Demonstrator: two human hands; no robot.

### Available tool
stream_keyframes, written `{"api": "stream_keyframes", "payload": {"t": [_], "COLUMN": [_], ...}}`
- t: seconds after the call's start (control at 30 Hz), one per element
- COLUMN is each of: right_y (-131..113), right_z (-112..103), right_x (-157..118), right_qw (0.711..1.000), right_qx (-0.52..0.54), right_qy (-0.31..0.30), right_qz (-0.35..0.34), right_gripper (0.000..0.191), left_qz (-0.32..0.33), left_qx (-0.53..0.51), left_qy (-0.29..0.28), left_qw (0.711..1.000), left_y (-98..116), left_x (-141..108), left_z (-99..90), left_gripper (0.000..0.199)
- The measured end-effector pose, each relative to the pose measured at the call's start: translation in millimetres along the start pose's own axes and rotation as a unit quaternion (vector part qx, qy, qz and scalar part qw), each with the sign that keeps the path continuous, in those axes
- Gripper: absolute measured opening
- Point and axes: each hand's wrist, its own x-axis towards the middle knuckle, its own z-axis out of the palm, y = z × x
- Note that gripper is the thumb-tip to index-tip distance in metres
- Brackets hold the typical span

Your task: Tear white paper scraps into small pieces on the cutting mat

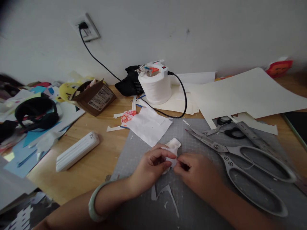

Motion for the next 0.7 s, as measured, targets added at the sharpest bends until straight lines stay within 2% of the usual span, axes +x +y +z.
{"api": "stream_keyframes", "payload": {"t": [0.3,0.47,0.6,0.7], "right_y": [5.5,4.4,-1.6,-4.9], "right_z": [-10.5,-13.1,-9.6,-7.0], "right_x": [8.7,8.7,6.6,5.3], "right_qw": [0.997,0.989,0.988,0.992], "right_qx": [0.038,0.135,0.146,0.123], "right_qy": [0.023,0.014,-0.03,-0.036], "right_qz": [0.056,0.063,0.025,-0.011], "right_gripper": [0.029,0.025,0.019,0.018], "left_qz": [-0.001,-0.03,-0.034,-0.031], "left_qx": [-0.016,-0.038,-0.059,-0.05], "left_qy": [0.022,0.032,0.022,0.009], "left_qw": [1.0,0.998,0.997,0.998], "left_y": [0.7,-4.6,-9.0,-11.5], "left_x": [2.5,3.8,2.5,2.0], "left_z": [-3.7,-4.2,-2.2,-1.3], "left_gripper": [0.024,0.019,0.019,0.023]}}
